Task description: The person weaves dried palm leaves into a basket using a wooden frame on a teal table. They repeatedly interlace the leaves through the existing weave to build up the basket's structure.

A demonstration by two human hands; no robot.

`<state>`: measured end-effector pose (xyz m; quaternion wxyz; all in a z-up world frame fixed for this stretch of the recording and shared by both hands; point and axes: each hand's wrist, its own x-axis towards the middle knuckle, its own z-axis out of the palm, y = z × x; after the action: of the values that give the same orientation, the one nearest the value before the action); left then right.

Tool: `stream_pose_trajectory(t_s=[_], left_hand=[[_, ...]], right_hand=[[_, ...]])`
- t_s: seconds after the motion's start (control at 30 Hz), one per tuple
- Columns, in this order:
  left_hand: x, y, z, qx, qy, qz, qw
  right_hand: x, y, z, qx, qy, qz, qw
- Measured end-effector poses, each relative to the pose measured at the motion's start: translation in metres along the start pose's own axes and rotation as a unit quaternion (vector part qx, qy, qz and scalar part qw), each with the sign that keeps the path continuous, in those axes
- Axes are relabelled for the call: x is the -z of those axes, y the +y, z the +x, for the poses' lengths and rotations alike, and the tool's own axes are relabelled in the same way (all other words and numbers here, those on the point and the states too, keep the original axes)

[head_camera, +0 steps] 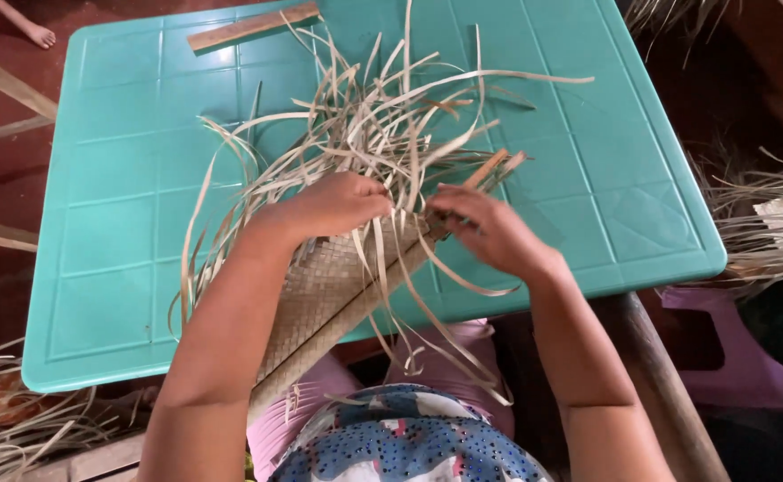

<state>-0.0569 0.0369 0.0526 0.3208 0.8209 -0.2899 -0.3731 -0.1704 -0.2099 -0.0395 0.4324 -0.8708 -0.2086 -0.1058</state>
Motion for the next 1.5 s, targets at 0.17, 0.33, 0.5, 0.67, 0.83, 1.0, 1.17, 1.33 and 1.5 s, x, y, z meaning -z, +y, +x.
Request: stream_pose_trajectory(t_s=[0.17, 0.33, 0.5, 0.67, 0.83, 1.0, 1.17, 1.33, 1.5], left_hand=[[-0.005, -0.004, 0.013, -0.031, 0.004, 0.039, 0.999], [-0.019, -0.034, 0.048, -0.056, 0.068, 0.173, 0.981], [-0.011, -0.023, 0.038, -0.031, 0.052, 0.187, 0.980], [-0.009, -0.015, 0.035, -0.032, 0.046, 0.160, 0.986], [-0.007, 0.017, 0.026, -0.015, 0.058, 0.254, 0.965], [-0.020, -0.015, 0.059, 0.002, 0.065, 0.279, 0.958], [-0.022, -0.023, 0.059, -0.009, 0.072, 0.220, 0.973], [-0.021, -0.019, 0.055, -0.015, 0.056, 0.242, 0.969], [0.007, 0.029, 0.025, -0.003, 0.031, 0.220, 0.975]], right_hand=[[0.010, -0.018, 0.024, -0.087, 0.028, 0.023, 0.996], [-0.010, 0.015, 0.031, -0.214, -0.017, 0.168, 0.962], [-0.016, 0.015, 0.027, -0.235, -0.006, 0.192, 0.953], [-0.015, 0.009, 0.029, -0.236, -0.025, 0.222, 0.946], [-0.011, -0.003, 0.035, -0.231, -0.003, 0.200, 0.952], [-0.015, 0.009, 0.032, -0.220, -0.003, 0.170, 0.961], [-0.021, 0.011, 0.029, -0.212, 0.009, 0.146, 0.966], [-0.044, 0.022, 0.021, -0.202, 0.066, 0.090, 0.973], [-0.033, 0.005, 0.026, -0.194, 0.071, 0.138, 0.969]])
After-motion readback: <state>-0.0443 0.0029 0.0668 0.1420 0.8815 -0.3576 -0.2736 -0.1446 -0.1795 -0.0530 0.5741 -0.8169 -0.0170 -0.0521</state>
